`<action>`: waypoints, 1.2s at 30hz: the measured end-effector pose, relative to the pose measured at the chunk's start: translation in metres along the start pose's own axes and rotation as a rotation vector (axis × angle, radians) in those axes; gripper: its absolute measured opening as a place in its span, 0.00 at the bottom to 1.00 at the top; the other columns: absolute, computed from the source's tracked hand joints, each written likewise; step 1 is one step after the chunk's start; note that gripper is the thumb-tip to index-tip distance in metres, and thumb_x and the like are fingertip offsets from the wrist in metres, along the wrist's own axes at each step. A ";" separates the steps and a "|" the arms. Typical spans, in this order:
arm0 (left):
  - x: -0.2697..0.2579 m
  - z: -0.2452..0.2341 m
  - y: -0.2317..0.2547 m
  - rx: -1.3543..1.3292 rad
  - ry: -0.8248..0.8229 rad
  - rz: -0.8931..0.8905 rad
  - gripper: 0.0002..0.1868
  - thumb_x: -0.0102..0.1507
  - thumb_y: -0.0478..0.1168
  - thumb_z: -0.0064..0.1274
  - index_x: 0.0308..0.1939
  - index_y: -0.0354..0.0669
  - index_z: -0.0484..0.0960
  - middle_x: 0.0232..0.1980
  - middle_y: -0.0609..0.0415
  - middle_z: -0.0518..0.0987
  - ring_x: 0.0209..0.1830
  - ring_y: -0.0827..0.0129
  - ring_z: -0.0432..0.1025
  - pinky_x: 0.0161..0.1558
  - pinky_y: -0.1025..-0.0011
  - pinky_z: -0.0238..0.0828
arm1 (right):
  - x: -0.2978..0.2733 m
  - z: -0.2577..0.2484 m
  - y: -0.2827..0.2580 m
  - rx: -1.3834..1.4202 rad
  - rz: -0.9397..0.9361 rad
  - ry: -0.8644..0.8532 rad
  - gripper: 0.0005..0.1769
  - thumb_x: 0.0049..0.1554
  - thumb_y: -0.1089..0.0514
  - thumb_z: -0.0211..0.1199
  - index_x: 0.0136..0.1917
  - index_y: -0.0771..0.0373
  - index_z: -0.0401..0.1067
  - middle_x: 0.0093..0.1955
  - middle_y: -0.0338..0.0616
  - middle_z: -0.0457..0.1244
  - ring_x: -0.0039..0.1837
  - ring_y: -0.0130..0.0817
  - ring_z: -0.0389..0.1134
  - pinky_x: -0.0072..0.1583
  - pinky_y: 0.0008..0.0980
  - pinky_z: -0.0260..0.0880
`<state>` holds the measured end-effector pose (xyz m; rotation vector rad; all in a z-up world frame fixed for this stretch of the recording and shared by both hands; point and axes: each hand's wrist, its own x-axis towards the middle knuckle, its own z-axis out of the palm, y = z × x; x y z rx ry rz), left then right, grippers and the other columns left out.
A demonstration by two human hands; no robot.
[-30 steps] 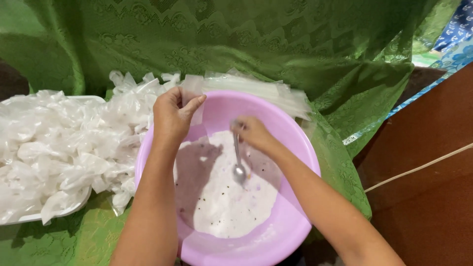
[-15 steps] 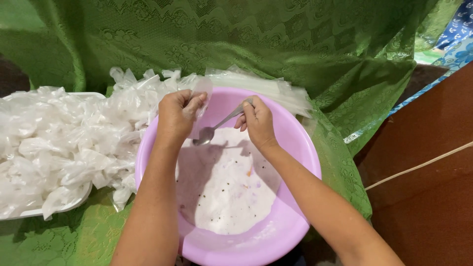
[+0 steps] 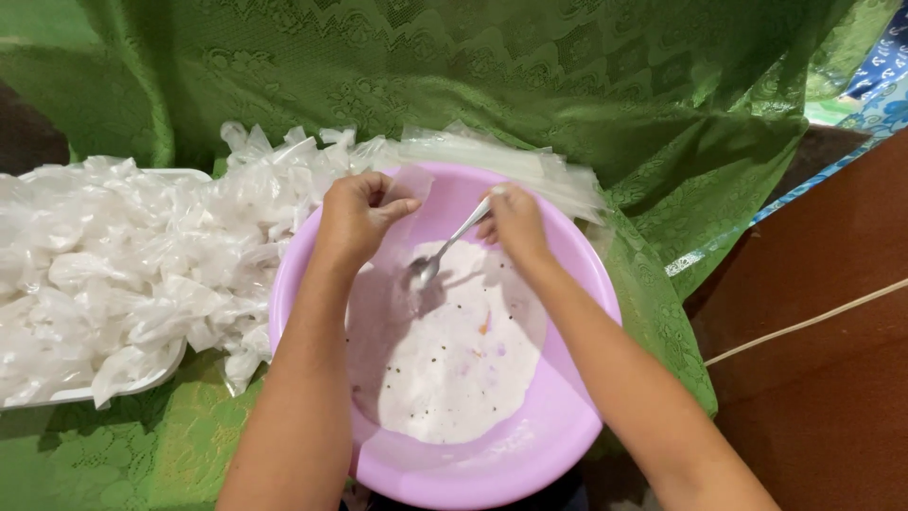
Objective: Manually packaging white powder into small plastic bags using a spoon and a bowl.
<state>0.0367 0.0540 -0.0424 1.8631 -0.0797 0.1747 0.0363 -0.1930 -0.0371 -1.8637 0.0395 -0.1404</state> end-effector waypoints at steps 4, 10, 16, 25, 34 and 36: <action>-0.010 -0.005 0.026 0.008 -0.104 0.013 0.07 0.56 0.41 0.69 0.38 0.54 0.90 0.27 0.59 0.83 0.30 0.72 0.76 0.39 0.76 0.71 | 0.014 -0.043 -0.035 0.074 0.063 0.143 0.13 0.61 0.57 0.47 0.50 0.63 0.71 0.37 0.51 0.70 0.29 0.27 0.70 0.30 0.20 0.71; -0.025 -0.012 0.041 -0.058 -0.214 0.005 0.12 0.54 0.34 0.68 0.42 0.44 0.88 0.30 0.53 0.84 0.32 0.71 0.75 0.42 0.73 0.73 | 0.010 -0.077 -0.107 0.171 -0.040 0.261 0.11 0.62 0.56 0.49 0.50 0.60 0.70 0.37 0.50 0.70 0.29 0.22 0.70 0.29 0.17 0.71; -0.031 -0.019 0.072 -0.344 -0.397 -0.102 0.08 0.59 0.30 0.63 0.42 0.40 0.84 0.40 0.54 0.87 0.42 0.71 0.81 0.55 0.72 0.81 | 0.007 -0.074 -0.152 0.150 -0.066 0.225 0.10 0.67 0.61 0.48 0.46 0.61 0.70 0.33 0.39 0.64 0.28 0.20 0.64 0.30 0.16 0.64; -0.029 -0.012 0.071 -0.459 -0.398 -0.120 0.18 0.56 0.24 0.62 0.49 0.37 0.84 0.43 0.46 0.88 0.46 0.67 0.84 0.56 0.71 0.83 | 0.004 -0.083 -0.163 0.078 -0.107 0.197 0.10 0.66 0.60 0.47 0.45 0.58 0.69 0.34 0.40 0.65 0.28 0.21 0.64 0.32 0.18 0.62; -0.029 -0.010 0.070 -0.435 -0.411 -0.090 0.16 0.56 0.25 0.63 0.47 0.38 0.84 0.42 0.46 0.88 0.47 0.67 0.84 0.56 0.70 0.83 | 0.011 -0.079 -0.154 0.044 -0.168 0.182 0.11 0.65 0.60 0.47 0.44 0.58 0.68 0.34 0.42 0.66 0.28 0.20 0.64 0.30 0.18 0.61; -0.030 -0.010 0.073 -0.417 -0.407 -0.091 0.15 0.57 0.24 0.63 0.47 0.37 0.84 0.43 0.47 0.88 0.46 0.68 0.84 0.56 0.71 0.83 | 0.013 -0.076 -0.152 0.038 -0.224 0.141 0.10 0.65 0.62 0.47 0.45 0.60 0.69 0.32 0.41 0.65 0.28 0.21 0.66 0.29 0.17 0.61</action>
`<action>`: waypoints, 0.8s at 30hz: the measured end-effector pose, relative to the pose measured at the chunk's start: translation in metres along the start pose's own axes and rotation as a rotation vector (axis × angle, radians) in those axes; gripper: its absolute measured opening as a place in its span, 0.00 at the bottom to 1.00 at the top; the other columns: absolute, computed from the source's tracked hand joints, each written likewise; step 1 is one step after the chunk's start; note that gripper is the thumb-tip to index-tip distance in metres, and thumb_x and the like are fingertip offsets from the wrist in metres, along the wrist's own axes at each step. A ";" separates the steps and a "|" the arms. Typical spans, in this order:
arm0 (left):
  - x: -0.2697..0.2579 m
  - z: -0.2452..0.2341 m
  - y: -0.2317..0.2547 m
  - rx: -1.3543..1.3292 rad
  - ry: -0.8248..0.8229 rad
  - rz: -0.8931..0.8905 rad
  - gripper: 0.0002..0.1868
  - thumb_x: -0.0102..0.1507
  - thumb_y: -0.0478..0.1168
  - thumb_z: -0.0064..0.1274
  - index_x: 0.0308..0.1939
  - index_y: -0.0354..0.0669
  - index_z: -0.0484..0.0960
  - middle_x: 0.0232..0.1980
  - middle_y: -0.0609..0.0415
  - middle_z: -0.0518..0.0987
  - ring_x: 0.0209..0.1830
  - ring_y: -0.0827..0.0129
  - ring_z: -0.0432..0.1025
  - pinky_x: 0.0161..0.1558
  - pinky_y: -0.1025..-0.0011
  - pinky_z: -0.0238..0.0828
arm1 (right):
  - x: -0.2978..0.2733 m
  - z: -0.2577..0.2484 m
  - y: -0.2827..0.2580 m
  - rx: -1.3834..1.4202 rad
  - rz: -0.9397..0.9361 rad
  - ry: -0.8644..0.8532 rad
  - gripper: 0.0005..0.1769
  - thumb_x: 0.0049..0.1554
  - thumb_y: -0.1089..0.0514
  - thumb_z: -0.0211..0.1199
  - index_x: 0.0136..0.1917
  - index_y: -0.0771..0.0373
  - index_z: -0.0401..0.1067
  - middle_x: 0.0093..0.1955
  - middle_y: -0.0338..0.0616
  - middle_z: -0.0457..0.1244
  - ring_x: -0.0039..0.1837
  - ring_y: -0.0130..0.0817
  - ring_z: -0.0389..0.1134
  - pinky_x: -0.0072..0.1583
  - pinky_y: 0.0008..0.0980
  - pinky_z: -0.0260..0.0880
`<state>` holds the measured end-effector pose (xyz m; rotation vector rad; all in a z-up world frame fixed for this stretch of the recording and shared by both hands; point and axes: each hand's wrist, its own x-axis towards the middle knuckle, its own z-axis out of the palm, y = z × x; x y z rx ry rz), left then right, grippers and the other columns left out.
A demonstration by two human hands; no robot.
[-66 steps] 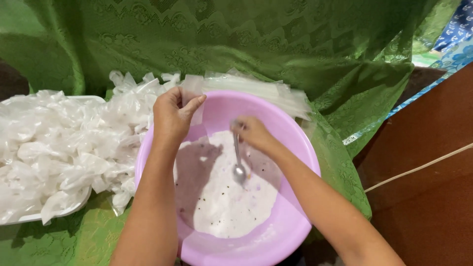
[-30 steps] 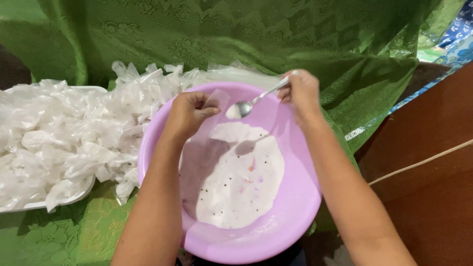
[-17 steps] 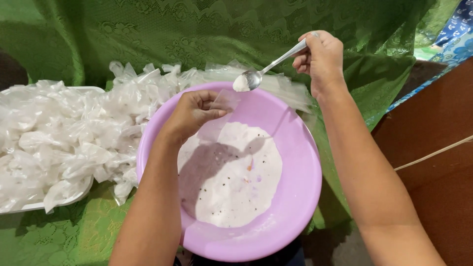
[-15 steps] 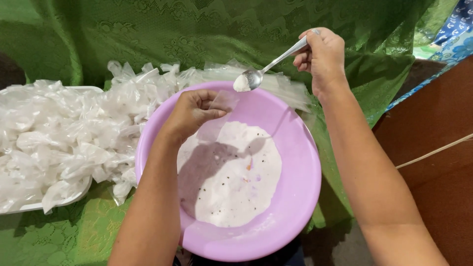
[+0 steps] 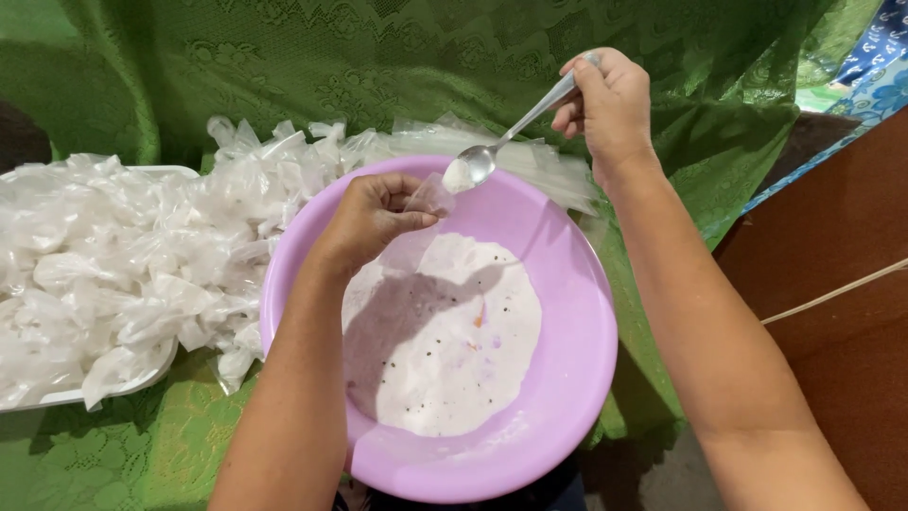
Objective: Manually packaging white powder into small plastic bags using a spoon and a bowl.
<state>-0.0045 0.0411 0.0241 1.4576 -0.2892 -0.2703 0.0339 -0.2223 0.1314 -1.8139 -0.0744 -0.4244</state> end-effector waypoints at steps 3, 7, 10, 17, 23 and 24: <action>-0.001 0.002 0.003 0.033 -0.003 -0.017 0.13 0.58 0.26 0.62 0.46 0.38 0.84 0.43 0.49 0.88 0.45 0.68 0.83 0.55 0.73 0.84 | -0.008 0.011 -0.012 -0.036 -0.123 -0.053 0.11 0.68 0.62 0.47 0.47 0.62 0.69 0.35 0.41 0.66 0.29 0.19 0.66 0.29 0.14 0.63; 0.003 -0.001 -0.001 0.053 0.023 -0.032 0.13 0.58 0.29 0.65 0.46 0.39 0.85 0.41 0.52 0.87 0.41 0.70 0.81 0.49 0.74 0.82 | -0.022 0.022 -0.027 -0.117 -0.420 -0.165 0.10 0.71 0.65 0.46 0.50 0.64 0.67 0.37 0.44 0.65 0.31 0.22 0.67 0.31 0.15 0.65; 0.004 -0.003 -0.003 0.019 0.053 0.032 0.13 0.57 0.27 0.65 0.46 0.39 0.87 0.39 0.52 0.88 0.38 0.72 0.81 0.48 0.76 0.82 | -0.029 0.020 -0.035 -0.149 -0.699 -0.197 0.08 0.74 0.73 0.46 0.54 0.71 0.66 0.42 0.50 0.64 0.34 0.29 0.68 0.33 0.15 0.70; 0.003 -0.016 0.000 -0.030 0.286 0.078 0.11 0.60 0.27 0.63 0.45 0.41 0.85 0.39 0.56 0.85 0.37 0.75 0.77 0.41 0.82 0.79 | -0.033 0.026 0.010 -0.101 -0.346 0.102 0.12 0.70 0.67 0.37 0.50 0.63 0.62 0.40 0.47 0.69 0.30 0.24 0.65 0.27 0.14 0.65; 0.025 -0.027 -0.028 -0.137 0.262 0.247 0.17 0.57 0.27 0.67 0.49 0.40 0.84 0.36 0.53 0.86 0.33 0.79 0.80 0.40 0.81 0.82 | -0.045 0.078 0.121 -0.170 -0.089 -0.162 0.08 0.65 0.63 0.45 0.51 0.67 0.63 0.37 0.56 0.70 0.29 0.33 0.70 0.28 0.24 0.71; 0.028 -0.027 -0.031 -0.141 0.253 0.251 0.17 0.57 0.27 0.67 0.49 0.40 0.84 0.36 0.53 0.86 0.33 0.80 0.80 0.41 0.82 0.83 | -0.048 0.087 0.134 -0.230 -0.066 -0.212 0.07 0.65 0.64 0.45 0.51 0.68 0.64 0.38 0.57 0.70 0.30 0.36 0.71 0.29 0.27 0.74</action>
